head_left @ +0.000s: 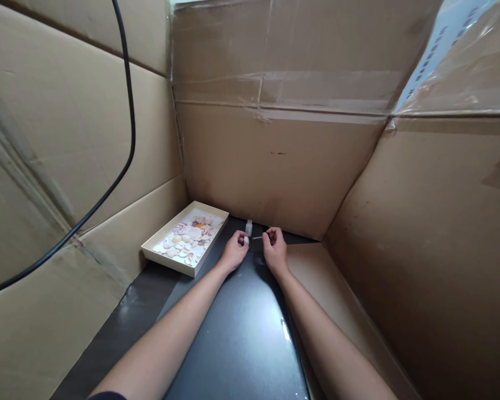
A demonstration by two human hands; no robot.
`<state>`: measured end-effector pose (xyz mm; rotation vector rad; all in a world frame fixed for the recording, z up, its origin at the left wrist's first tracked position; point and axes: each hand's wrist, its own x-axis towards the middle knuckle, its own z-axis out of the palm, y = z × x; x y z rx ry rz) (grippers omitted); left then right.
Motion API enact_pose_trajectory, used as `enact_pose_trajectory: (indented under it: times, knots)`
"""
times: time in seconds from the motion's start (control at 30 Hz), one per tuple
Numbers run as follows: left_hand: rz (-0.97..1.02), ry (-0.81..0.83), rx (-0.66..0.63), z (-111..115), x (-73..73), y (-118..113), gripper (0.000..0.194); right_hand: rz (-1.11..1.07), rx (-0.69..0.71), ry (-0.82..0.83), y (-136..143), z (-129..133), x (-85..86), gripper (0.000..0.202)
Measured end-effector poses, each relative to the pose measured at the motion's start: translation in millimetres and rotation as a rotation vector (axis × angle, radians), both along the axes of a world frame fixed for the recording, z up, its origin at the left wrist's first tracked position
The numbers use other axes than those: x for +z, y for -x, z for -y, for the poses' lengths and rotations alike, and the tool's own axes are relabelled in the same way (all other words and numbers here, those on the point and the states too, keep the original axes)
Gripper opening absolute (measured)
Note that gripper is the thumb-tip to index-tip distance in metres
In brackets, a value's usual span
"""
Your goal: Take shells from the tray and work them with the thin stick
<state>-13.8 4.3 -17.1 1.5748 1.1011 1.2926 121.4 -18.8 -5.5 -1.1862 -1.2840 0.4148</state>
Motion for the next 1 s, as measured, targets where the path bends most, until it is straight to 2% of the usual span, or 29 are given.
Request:
enact_pose_trajectory:
  times: [0.33, 0.47, 0.6, 0.7, 0.87, 1.0]
  knots:
    - [-0.018, -0.001, -0.018, 1.5, 2.1, 0.1, 0.013, 0.019, 0.065, -0.015, -2.0, 0.0, -0.4, 0.021]
    - [-0.02, -0.011, -0.021, 2.8, 3.0, 0.1, 0.011, 0.051, 0.022, 0.004, -0.9, 2.4, 3.1, 0.021]
    - [-0.02, -0.006, -0.015, 3.8, 3.8, -0.2, 0.013, 0.074, 0.073, -0.001, -0.3, 2.9, 3.5, 0.02]
    - [-0.013, -0.009, -0.016, 4.0, 4.1, -0.1, 0.013, 0.079, 0.029, 0.016, -0.3, 3.0, 3.3, 0.02]
    - [-0.043, -0.026, -0.013, 3.0, 2.8, 0.7, 0.014, 0.084, 0.073, 0.001, 0.1, 4.7, 4.8, 0.02]
    - [-0.048, -0.039, -0.012, 3.2, 2.6, 0.8, 0.011, 0.097, 0.03, 0.012, 0.1, 5.3, 5.1, 0.02]
